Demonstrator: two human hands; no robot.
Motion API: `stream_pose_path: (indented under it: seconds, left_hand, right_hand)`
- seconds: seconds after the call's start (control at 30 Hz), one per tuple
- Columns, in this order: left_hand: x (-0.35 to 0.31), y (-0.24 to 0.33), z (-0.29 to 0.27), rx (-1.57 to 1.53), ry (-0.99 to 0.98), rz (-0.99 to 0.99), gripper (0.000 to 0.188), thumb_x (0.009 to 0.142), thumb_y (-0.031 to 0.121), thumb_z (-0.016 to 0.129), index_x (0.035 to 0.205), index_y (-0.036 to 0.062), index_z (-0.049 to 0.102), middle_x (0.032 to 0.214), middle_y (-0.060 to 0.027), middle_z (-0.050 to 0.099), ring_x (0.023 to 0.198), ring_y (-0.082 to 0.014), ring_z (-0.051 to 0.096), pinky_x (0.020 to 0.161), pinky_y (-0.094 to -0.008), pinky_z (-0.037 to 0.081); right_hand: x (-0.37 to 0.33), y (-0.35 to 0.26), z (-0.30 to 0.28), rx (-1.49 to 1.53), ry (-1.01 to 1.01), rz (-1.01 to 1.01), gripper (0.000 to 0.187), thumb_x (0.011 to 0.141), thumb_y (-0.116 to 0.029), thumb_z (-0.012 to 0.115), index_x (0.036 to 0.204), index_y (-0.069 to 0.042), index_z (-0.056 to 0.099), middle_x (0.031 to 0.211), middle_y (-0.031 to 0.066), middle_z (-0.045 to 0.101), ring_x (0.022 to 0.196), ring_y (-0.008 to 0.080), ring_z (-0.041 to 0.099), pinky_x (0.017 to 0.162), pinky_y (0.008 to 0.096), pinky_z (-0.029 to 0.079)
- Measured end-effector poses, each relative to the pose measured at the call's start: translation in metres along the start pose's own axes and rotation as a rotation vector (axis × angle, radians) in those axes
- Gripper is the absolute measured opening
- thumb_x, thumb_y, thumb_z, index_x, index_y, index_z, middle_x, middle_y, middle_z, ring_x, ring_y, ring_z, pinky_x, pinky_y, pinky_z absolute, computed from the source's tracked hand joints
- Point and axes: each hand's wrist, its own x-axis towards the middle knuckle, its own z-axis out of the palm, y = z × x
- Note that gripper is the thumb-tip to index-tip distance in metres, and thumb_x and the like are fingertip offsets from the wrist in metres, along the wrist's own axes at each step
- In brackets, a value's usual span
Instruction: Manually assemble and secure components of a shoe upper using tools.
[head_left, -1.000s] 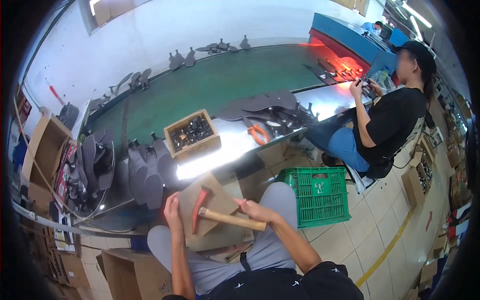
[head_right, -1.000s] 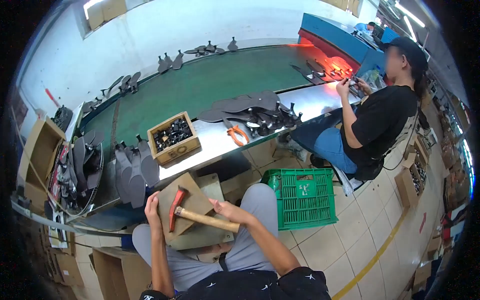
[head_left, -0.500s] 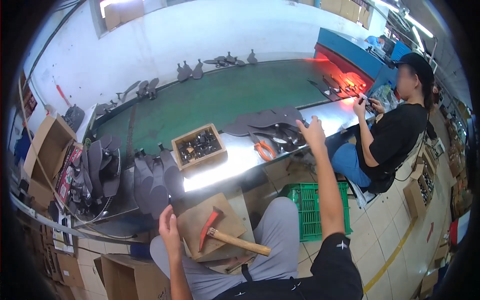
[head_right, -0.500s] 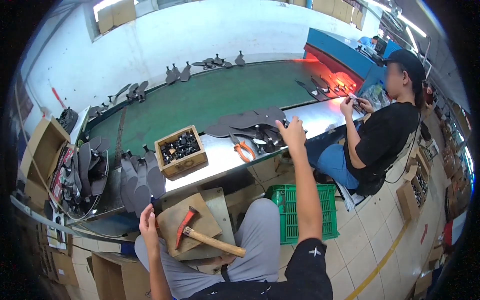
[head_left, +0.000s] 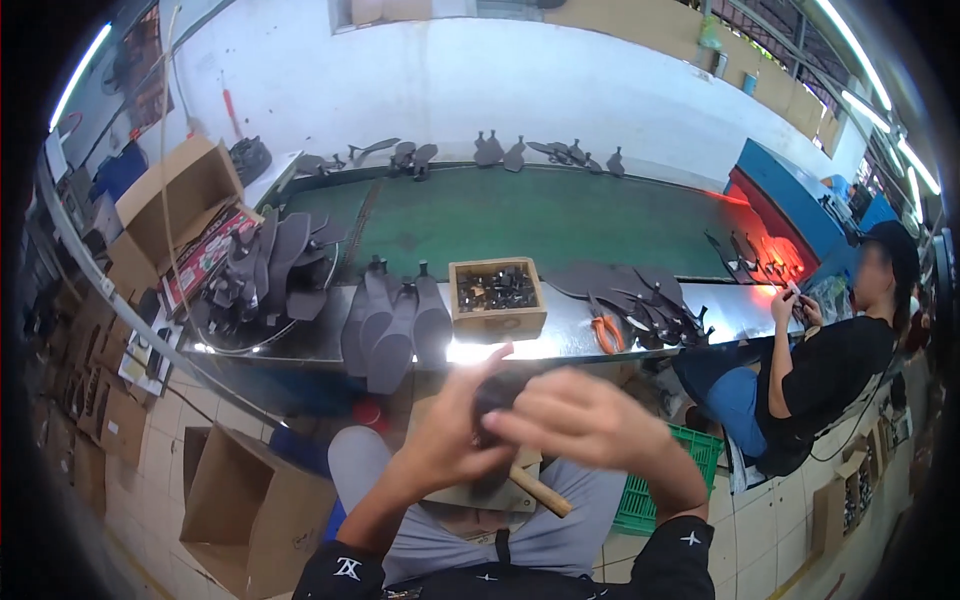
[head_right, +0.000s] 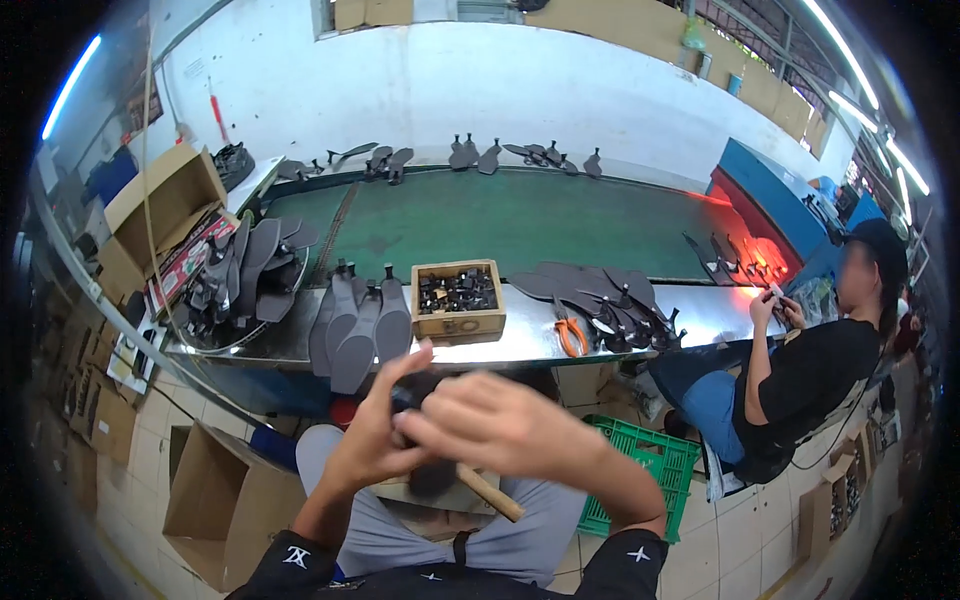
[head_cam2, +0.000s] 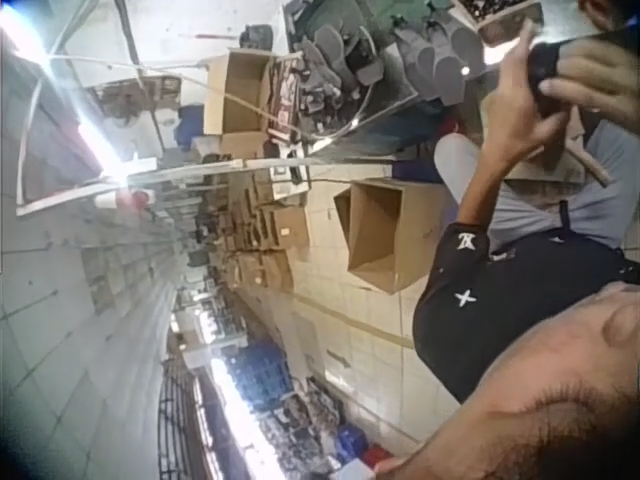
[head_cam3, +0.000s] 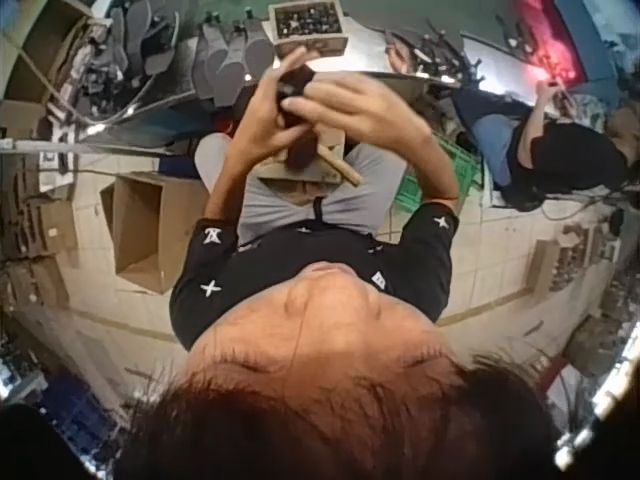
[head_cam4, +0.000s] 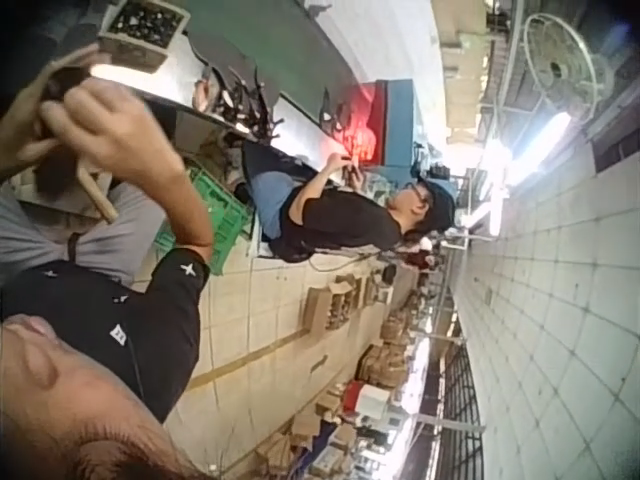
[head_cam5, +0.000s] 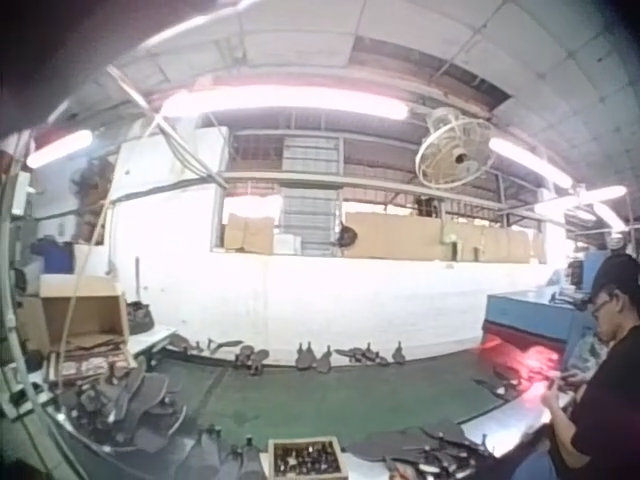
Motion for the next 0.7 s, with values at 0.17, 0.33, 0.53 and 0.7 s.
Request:
stream_pose_path:
  seconds: [0.17,0.33,0.53,0.7]
  left_hand:
    - [-0.043,0.010,-0.012,-1.042,0.286,-0.320,0.074,0.084,-0.002,0.067,0.149,0.0084,0.032,0.132,-0.0213,0.052,0.102,-0.0309,0.066,0.071,-0.0385,0.062]
    - [-0.075,-0.024,0.008,-0.975,0.392,-0.428,0.044,0.090,0.001,0.062,0.132,0.0052,0.046,0.130,-0.0228,0.053,0.096,-0.0324,0.068,0.069,-0.0420,0.065]
    - [-0.056,-0.068,0.050,-0.986,0.299,-0.416,0.020,0.097,0.008,0.059,0.116,0.0033,0.056,0.129,-0.0150,0.058,0.106,-0.0265,0.065,0.079,-0.0392,0.060]
    - [-0.043,-0.157,0.070,0.581,0.333,-0.339,0.065,0.092,0.051,0.061,0.135,0.0035,0.050,0.148,-0.0234,0.038,0.137,-0.0396,0.037,0.113,-0.0468,0.027]
  right_hand:
    - [-0.038,-0.040,0.076,0.083,0.167,0.603,0.095,0.075,-0.031,0.081,0.147,0.003,0.029,0.146,0.0243,0.033,0.127,0.0399,0.047,0.098,0.0433,0.049]
    - [-0.123,-0.106,0.158,-0.056,-0.357,1.101,0.093,0.077,-0.032,0.080,0.148,-0.001,0.028,0.137,0.0247,0.043,0.104,0.0443,0.058,0.077,0.0440,0.054]
    - [-0.201,-0.149,0.143,0.111,-0.083,1.308,0.051,0.084,-0.012,0.070,0.131,-0.007,0.052,0.073,0.0136,0.063,0.059,0.0344,0.063,0.055,0.0407,0.051]
    - [-0.215,-0.195,0.116,0.639,0.586,1.852,0.015,0.091,-0.016,0.068,0.098,-0.003,0.068,0.057,0.0020,0.057,0.053,0.0180,0.062,0.051,0.0314,0.045]
